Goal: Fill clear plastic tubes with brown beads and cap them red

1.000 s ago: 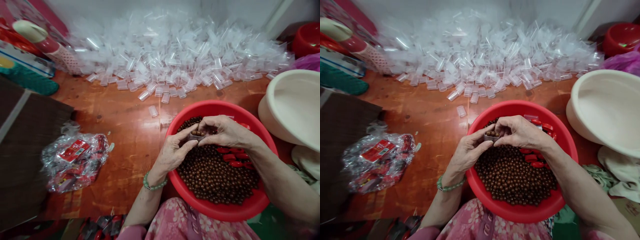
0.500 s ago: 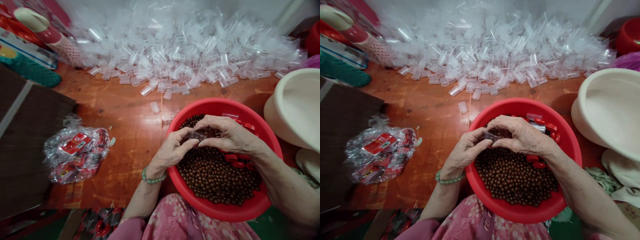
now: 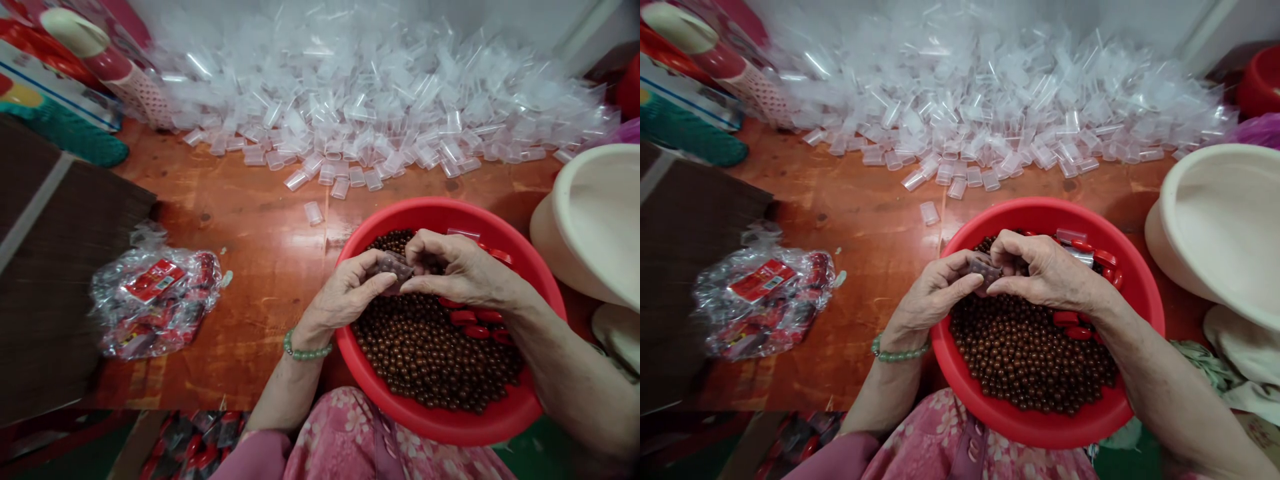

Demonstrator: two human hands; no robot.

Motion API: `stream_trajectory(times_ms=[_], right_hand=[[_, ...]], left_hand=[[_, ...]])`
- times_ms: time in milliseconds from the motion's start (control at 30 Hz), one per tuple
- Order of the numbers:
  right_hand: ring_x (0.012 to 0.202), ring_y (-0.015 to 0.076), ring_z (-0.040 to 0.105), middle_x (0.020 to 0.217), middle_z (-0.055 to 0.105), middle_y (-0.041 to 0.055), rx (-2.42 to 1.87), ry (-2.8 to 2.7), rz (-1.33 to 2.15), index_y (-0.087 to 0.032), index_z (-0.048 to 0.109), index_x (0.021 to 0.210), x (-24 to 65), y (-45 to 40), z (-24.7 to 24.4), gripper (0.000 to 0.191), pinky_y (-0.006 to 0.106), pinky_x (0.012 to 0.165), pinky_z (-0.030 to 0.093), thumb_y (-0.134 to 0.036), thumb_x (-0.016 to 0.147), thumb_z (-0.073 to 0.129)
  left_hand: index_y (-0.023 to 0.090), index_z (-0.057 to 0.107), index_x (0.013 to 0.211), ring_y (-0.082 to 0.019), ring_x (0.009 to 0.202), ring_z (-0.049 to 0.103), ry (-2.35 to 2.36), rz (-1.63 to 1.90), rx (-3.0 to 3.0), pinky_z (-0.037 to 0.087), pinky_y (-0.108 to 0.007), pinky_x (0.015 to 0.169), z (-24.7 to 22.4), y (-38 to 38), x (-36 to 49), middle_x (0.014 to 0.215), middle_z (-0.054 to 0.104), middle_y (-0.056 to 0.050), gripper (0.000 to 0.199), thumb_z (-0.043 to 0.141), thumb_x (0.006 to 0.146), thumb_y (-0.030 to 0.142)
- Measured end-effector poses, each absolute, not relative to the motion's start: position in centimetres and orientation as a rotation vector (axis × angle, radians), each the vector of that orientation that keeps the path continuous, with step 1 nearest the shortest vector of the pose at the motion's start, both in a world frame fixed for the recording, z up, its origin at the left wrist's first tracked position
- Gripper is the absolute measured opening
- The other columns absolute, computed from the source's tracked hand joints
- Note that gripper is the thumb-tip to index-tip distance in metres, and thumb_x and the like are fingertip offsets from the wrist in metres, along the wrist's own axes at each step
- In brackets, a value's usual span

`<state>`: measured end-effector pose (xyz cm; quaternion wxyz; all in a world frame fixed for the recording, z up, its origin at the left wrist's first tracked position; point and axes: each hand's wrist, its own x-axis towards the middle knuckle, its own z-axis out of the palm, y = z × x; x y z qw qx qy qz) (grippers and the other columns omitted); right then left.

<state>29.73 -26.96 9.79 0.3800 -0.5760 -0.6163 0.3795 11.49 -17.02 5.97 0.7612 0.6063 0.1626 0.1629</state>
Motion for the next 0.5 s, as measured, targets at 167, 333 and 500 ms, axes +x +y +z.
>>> stream_trajectory(times_ms=[167, 333, 500], right_hand=[[0.067, 0.0119, 0.057, 0.076, 0.060, -0.0008, -1.493, -1.494, 0.940, -0.019, 0.055, 0.086, 29.9, -26.8, 9.8, 0.031, 0.022, 0.061, 0.047, -0.042, 0.082, 0.077], [0.109, 0.0254, 0.065, 0.119, 0.067, 0.0115, -1.531, -1.611, 0.749, -0.019, 0.059, 0.121, 30.2, -27.0, 9.4, 0.052, 0.040, 0.098, 0.052, -0.052, 0.083, 0.075], [0.150, 0.0346, 0.029, 0.165, 0.026, 0.0117, -1.504, -1.579, 0.378, -0.029, 0.022, 0.159, 29.1, -27.4, 8.9, 0.093, 0.054, 0.121, 0.032, -0.074, 0.086, 0.055]], left_hand=[[0.018, 0.070, 0.100, -0.014, 0.078, 0.067, 0.359, 0.367, 1.208, 0.056, -0.025, 0.074, 5.6, -16.9, 11.5, 0.089, 0.072, -0.005, 0.022, 0.070, 0.088, 0.036], [0.019, 0.068, 0.106, -0.017, 0.087, 0.072, 0.395, 0.383, 1.092, 0.058, -0.028, 0.081, 5.2, -16.8, 11.5, 0.097, 0.076, -0.006, 0.029, 0.077, 0.082, 0.031], [0.018, 0.071, 0.104, -0.017, 0.090, 0.072, 0.414, 0.415, 1.184, 0.057, -0.027, 0.084, 5.3, -17.2, 11.6, 0.096, 0.077, -0.005, 0.025, 0.077, 0.082, 0.028]])
